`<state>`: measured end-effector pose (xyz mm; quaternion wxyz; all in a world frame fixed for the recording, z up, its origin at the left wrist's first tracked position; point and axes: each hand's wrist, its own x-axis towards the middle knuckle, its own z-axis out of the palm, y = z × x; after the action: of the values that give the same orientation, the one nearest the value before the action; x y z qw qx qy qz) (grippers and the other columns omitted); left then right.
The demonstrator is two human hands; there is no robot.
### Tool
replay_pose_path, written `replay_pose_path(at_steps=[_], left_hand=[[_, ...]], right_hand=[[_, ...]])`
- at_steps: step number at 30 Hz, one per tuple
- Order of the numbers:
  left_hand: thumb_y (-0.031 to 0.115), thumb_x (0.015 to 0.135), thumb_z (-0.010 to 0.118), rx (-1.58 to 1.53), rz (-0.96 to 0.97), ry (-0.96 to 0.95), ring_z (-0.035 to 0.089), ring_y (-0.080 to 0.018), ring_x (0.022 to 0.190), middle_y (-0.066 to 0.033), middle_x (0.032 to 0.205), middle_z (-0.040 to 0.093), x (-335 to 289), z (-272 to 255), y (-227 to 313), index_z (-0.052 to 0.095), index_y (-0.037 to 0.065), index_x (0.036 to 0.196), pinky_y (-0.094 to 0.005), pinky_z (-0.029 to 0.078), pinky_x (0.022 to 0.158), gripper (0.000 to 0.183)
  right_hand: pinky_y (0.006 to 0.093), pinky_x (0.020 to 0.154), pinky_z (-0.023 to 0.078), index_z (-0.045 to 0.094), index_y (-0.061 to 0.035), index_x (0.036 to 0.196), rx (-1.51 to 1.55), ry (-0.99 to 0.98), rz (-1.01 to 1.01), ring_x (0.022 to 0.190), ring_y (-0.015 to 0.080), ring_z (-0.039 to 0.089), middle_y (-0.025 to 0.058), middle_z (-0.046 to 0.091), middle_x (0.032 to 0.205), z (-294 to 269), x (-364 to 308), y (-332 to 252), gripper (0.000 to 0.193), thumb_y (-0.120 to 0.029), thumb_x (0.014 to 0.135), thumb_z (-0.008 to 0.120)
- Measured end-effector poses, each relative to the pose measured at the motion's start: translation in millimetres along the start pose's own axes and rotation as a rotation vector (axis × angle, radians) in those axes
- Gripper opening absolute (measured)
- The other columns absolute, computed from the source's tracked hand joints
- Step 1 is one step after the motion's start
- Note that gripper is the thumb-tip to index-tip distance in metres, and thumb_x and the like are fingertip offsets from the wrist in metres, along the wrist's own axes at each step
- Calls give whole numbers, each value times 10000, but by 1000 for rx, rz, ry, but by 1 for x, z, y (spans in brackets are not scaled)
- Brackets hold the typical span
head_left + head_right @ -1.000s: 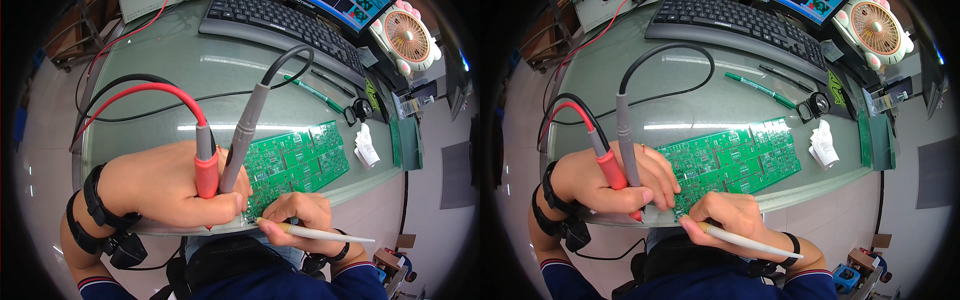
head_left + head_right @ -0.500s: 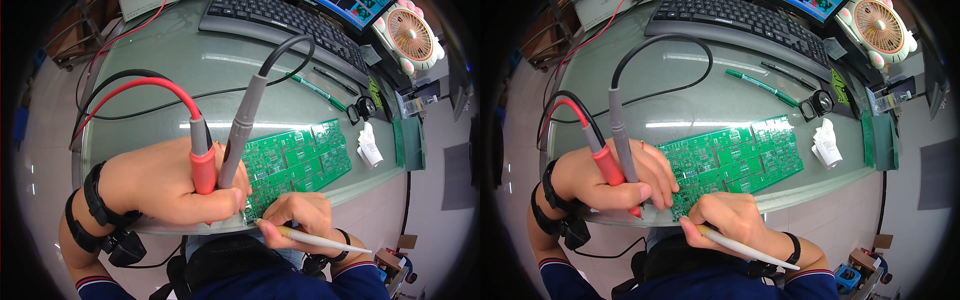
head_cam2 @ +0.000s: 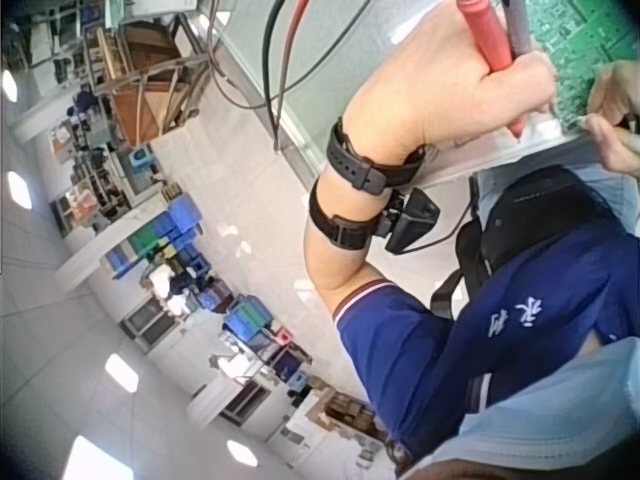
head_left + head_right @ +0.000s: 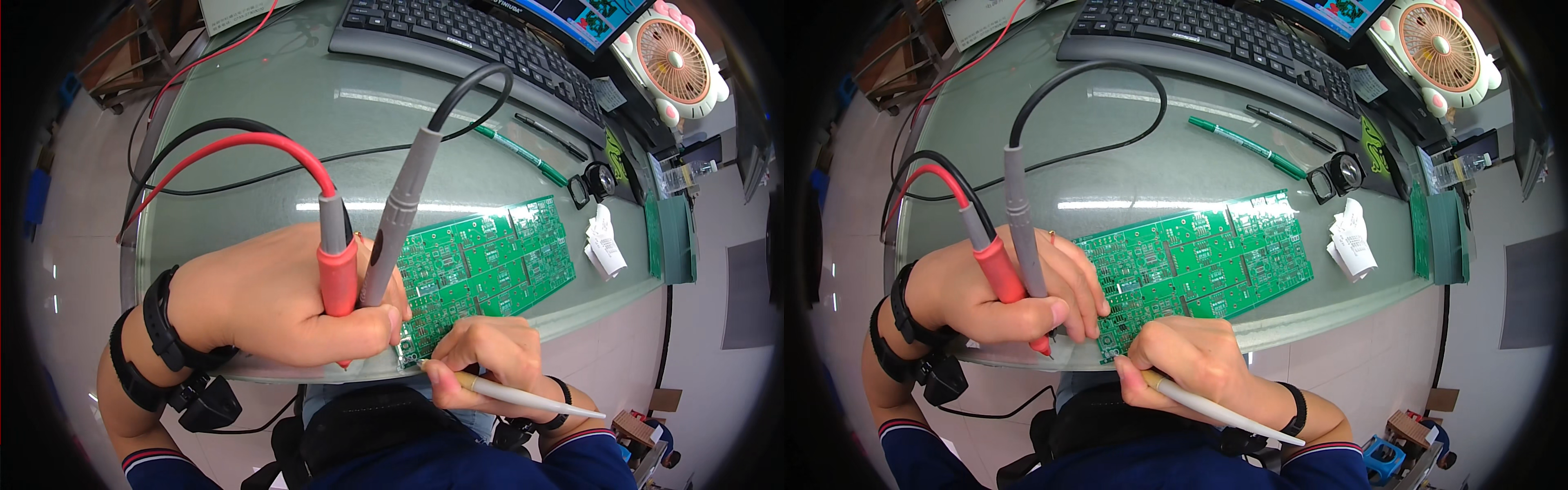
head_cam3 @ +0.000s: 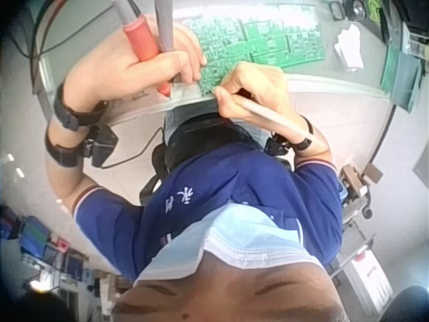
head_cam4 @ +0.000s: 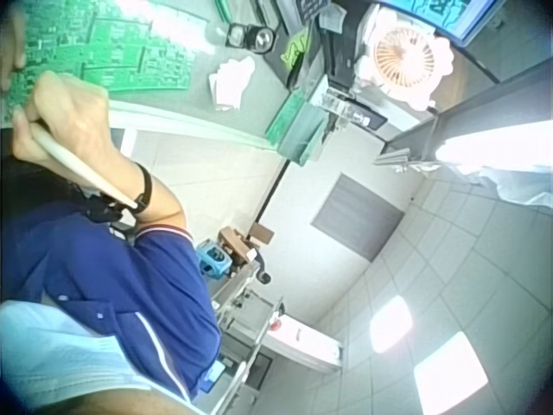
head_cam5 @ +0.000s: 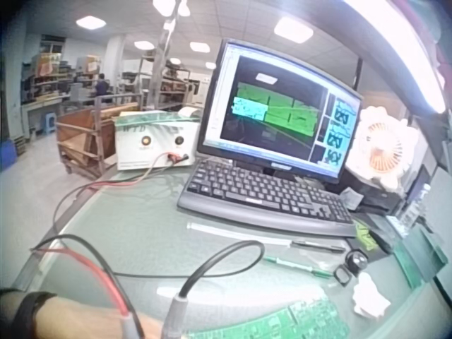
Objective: Testing and marking a circuit board using probes and a marker at an electronics workstation.
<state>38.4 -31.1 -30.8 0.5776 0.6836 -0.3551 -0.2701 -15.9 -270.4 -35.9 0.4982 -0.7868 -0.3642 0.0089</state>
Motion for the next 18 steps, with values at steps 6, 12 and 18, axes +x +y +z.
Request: replay_pose_path(at_steps=[6,12,18], left_hand=[[234,845,572,-19,-97,-2,619,-197,595,-81,644,637,-1,-1,10,677,-7,815,-325,486,588,265],[127,864,458,-9,-129,-108,660,-313,951,-142,902,716,-1,-6,13,704,-19,834,-403,500,887,288],[209,852,558,-109,-79,-31,634,-177,596,-99,716,657,-3,-2,4,683,-29,836,-306,517,610,269]], right_hand=[[313,455,447,561,-42,739,42,-23,108,504,232,578,61,594,637,-4,-7,2,214,-56,767,773],[306,575,515,611,-32,871,158,-150,-32,649,242,640,50,660,791,-16,5,4,223,-133,790,793],[320,565,514,571,-41,835,5,-83,-51,655,246,641,93,636,770,-3,-13,-1,240,-18,716,778]])
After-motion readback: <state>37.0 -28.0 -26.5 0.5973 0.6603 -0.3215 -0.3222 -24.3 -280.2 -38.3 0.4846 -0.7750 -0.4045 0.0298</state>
